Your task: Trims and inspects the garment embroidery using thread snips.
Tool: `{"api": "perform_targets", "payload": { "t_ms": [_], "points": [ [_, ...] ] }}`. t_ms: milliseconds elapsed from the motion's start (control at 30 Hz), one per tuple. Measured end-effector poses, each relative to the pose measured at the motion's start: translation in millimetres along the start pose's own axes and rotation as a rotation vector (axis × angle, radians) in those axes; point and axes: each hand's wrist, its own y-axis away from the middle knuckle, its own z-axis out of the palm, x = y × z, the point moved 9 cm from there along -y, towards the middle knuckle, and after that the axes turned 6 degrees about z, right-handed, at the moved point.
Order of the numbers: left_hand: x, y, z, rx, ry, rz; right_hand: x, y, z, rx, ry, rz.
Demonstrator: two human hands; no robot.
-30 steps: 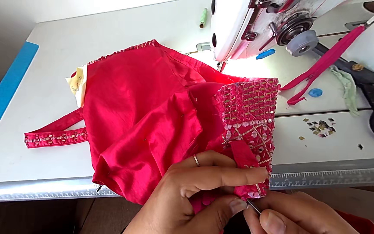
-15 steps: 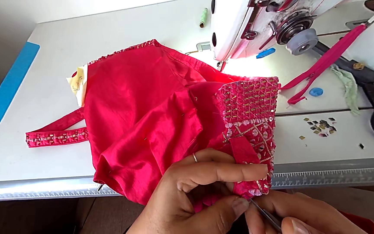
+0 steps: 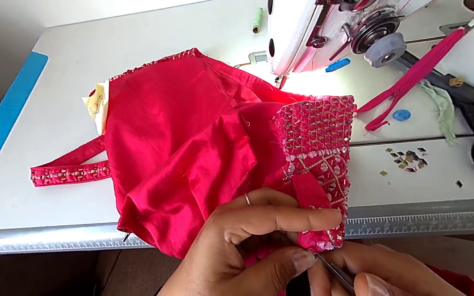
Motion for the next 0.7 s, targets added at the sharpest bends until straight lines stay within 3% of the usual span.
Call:
{"api": "perform_targets", "payload": {
  "t_ms": [467, 700],
  "points": [
    [4.6, -7.9, 2.5, -0.138, -0.175, -0.018, -2.3, -2.0, -4.3, 0.012, 0.095, 0.042],
    [2.1, -7.1, 1.0, -0.123, -0.158, -0.029, 0.6, -2.9, -5.7, 0.05, 0.131, 0.029]
  ]
}}
